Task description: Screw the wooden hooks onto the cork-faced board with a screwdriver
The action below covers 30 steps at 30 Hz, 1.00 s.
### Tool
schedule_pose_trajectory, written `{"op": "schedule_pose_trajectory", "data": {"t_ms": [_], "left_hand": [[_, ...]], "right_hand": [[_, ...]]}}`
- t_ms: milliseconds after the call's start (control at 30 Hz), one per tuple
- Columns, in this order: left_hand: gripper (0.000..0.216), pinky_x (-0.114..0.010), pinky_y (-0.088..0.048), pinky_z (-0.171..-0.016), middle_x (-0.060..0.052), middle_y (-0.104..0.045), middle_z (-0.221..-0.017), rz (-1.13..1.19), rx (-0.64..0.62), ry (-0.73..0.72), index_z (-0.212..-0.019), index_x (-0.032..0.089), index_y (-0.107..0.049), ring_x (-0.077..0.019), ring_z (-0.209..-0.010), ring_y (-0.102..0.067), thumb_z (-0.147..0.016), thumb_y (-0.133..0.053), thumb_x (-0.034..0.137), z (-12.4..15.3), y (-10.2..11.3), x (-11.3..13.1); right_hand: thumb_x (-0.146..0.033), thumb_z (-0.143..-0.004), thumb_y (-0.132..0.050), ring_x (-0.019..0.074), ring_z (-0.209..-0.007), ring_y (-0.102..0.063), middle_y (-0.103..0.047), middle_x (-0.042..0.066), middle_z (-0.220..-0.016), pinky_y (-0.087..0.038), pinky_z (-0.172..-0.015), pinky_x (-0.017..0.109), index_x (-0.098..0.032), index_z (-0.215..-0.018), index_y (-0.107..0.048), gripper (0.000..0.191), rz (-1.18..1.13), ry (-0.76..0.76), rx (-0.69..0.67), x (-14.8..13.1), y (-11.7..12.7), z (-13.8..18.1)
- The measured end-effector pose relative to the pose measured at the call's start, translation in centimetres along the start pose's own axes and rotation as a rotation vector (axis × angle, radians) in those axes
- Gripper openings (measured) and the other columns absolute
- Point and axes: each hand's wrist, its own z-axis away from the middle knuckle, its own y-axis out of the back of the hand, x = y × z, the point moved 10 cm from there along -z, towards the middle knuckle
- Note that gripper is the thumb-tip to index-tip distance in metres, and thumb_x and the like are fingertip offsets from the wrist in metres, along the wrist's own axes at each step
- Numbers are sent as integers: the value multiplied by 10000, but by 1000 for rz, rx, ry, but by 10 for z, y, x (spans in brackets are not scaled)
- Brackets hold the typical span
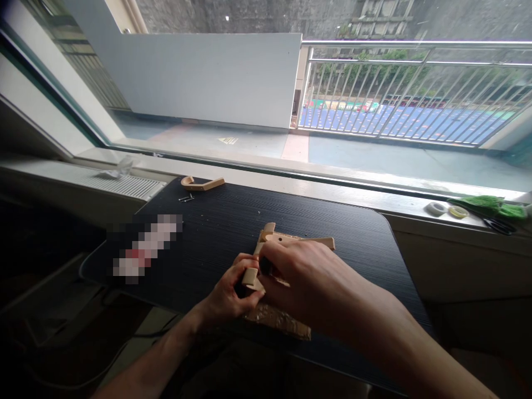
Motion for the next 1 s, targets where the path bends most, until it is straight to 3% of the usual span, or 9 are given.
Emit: {"op": "schedule_pose_trajectory", "data": {"t_ms": [233,533,800,1000], "left_hand": [[368,-305,-453,-917,-56,-505,-1047,2,-13,21,-1023,201,-515,-188,-1036,-511,-685,-641,130,0,-1,0],[331,-282,-461,-883,-41,-514,-1024,-18,-15,28,-989,202,-520,-171,-991,-520,-688,-641,134,-1,0,1],[304,-294,-466,-886,-37,-530,-985,-33,-4,20,-951,201,-511,-176,-994,-517,-683,-641,143,0,0,-1],[333,-310,-456,-916,-51,-529,-1037,-31,-6,10,-982,203,-512,-187,-1030,-511,-683,-647,151,0,0,0]], "right_hand": [[-269,-859,-465,121,-592,-509,-593,-17,-755,-275,-527,244,-238,-888,-532,79,57,-75,-63,5,-2,1],[-195,-870,-457,146,-723,-561,-620,6,-858,-341,-593,247,-222,-936,-569,133,-4,17,-137,-7,-1,-1],[-158,-857,-468,142,-710,-533,-591,6,-807,-353,-606,253,-202,-858,-545,88,30,82,-82,-13,-4,-3],[-233,-867,-482,133,-637,-512,-586,18,-772,-324,-545,247,-191,-793,-520,92,76,-1,-76,-8,-2,-3]]}}
